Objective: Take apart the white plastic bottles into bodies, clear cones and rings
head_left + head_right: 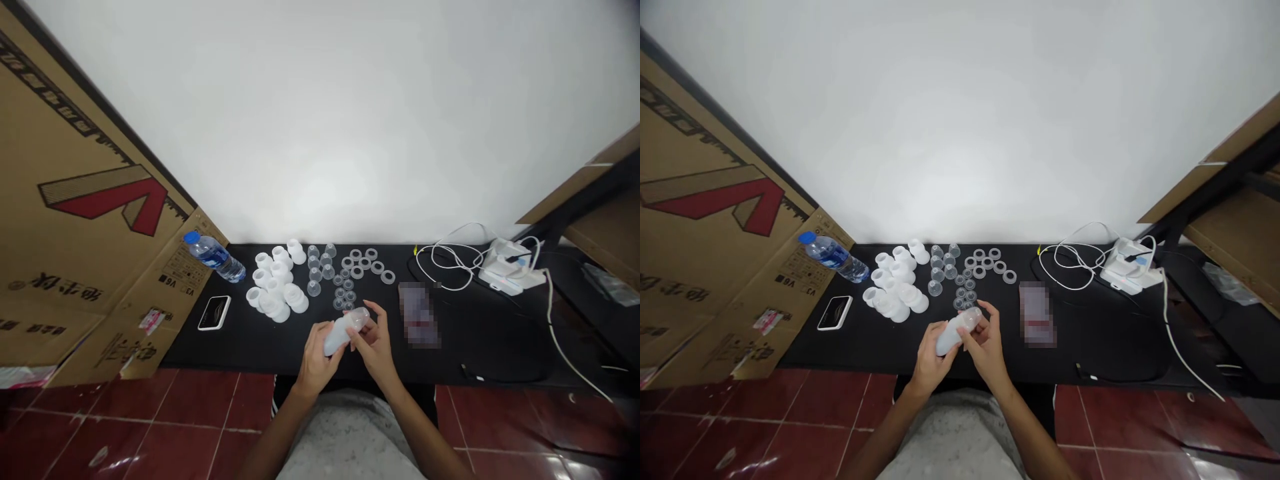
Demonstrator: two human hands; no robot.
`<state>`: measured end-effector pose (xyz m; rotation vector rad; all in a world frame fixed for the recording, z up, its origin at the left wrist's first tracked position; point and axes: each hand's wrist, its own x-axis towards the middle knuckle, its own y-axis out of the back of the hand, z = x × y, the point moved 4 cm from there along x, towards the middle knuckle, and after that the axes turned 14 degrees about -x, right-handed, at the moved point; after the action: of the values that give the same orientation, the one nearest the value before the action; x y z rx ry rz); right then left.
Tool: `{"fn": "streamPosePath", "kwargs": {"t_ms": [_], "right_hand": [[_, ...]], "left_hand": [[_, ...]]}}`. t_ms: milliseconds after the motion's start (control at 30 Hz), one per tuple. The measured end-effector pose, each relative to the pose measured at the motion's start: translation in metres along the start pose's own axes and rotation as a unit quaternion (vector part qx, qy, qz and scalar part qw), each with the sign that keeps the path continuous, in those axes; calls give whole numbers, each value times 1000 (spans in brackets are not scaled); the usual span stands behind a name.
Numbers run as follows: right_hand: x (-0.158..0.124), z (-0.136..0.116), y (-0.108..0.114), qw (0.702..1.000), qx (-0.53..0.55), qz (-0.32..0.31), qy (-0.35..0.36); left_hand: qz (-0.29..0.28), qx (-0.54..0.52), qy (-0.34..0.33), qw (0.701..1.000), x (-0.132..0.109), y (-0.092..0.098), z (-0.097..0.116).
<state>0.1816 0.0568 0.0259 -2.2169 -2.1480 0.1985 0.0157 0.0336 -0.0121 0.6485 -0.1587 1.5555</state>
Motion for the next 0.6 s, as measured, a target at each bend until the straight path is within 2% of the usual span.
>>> {"fn": "streamPosePath", "kwargs": {"t_ms": [167, 267, 333, 400, 533, 600], "right_hand": [[-1, 5, 6, 997, -43, -59, -23], [2, 1, 10, 986, -118, -113, 3], [4, -5, 6, 972, -189, -136, 34], [8, -10, 0, 957, -256, -121, 60], [22, -11, -18, 932, -340, -81, 92], [30, -9, -27, 924, -357, -85, 106]], "left_hand": [[-82, -49, 45, 994, 2, -3, 9], [-75, -41, 63, 994, 10, -1, 13], [-50, -33, 57, 997, 14, 0, 13], [-15, -25, 43, 999, 16, 3, 12], [122, 3, 40, 992, 7, 11, 10], [166, 4, 37, 985, -1, 13, 10]]}}
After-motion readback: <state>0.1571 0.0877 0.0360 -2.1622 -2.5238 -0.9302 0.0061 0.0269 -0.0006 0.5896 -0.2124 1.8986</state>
